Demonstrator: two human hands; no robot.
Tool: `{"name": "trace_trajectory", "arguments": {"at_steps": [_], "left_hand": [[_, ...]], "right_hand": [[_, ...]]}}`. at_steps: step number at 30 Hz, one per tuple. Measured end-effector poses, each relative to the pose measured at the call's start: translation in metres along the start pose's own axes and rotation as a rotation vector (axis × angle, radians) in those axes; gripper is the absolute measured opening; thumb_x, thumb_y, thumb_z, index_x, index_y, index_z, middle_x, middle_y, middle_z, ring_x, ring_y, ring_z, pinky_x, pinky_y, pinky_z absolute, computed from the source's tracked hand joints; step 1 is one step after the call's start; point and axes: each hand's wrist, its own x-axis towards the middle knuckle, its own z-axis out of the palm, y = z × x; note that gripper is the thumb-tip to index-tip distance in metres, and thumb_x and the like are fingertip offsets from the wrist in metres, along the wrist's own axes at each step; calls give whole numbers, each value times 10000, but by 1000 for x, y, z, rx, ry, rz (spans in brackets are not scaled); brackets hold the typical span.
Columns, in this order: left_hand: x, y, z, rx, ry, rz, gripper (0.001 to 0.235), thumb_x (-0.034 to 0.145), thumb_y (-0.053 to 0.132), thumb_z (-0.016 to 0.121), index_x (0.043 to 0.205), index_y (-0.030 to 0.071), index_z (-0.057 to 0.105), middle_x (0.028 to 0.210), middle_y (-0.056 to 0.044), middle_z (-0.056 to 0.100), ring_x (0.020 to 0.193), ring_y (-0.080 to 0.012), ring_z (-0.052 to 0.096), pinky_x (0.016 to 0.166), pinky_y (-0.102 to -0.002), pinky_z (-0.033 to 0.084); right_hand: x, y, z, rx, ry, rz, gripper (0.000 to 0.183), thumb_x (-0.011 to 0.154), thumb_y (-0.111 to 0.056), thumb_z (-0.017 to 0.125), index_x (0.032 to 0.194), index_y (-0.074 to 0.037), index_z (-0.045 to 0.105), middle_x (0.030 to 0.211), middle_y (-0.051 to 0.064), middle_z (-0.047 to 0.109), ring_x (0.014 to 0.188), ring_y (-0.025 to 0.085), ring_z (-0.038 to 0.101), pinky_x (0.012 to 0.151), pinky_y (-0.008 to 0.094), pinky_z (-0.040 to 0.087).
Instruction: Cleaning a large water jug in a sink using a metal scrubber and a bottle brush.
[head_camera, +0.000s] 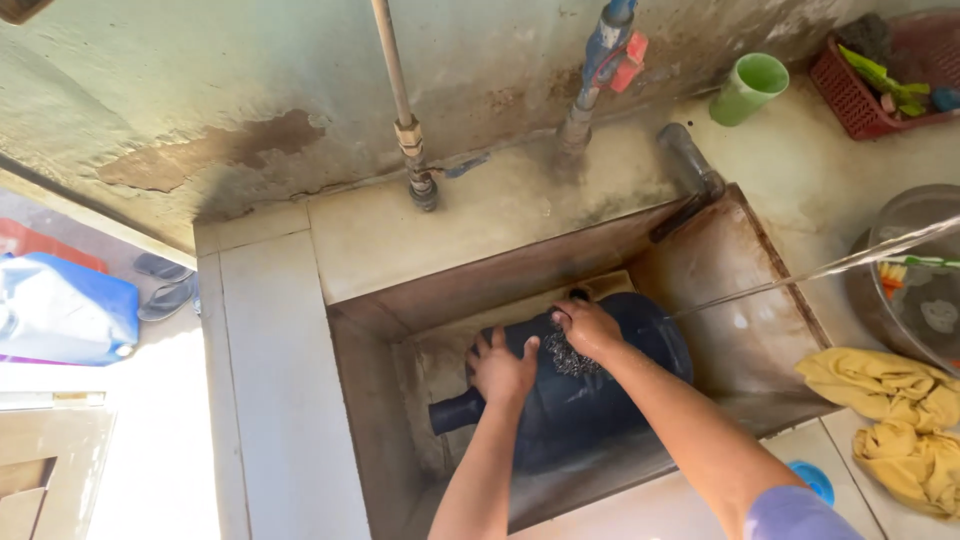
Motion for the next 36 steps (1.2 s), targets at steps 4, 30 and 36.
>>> {"name": "trace_trajectory", "arguments": {"at_steps": [4, 30, 36], "left_hand": [[14, 0, 9, 11, -105, -103, 734, 892, 632, 622, 1519, 291, 451, 1652, -139, 278, 1490, -455, 252, 1094, -676, 356], [19, -14, 29, -82, -35, 18, 562, 1055, 534, 255, 1449, 277, 563, 1649, -153, 321, 1500, -457, 267, 1150, -633, 310], [42, -56, 47, -161, -12, 23, 669, 1040, 574, 209, 1482, 177, 519, 1624, -137, 372, 1493, -385, 320, 1130, -630, 319]], "right_hand": [[-44, 2, 11, 12, 70, -124, 395, 1010, -336, 616, 1387, -216, 627, 1446, 119, 587, 1377, 369, 518, 1126, 437, 438], [-2, -41, 11, 82, 9, -332, 312, 1007, -271, 571, 1242, -114, 703, 1301, 108, 686, 1199, 348, 621, 997, 474, 509], [-52, -30, 38, 3, 270, -750, 346, 960, -238, 567, 1258, -90, 659, 1369, 132, 649, 1302, 349, 594, 1075, 520, 484]]}}
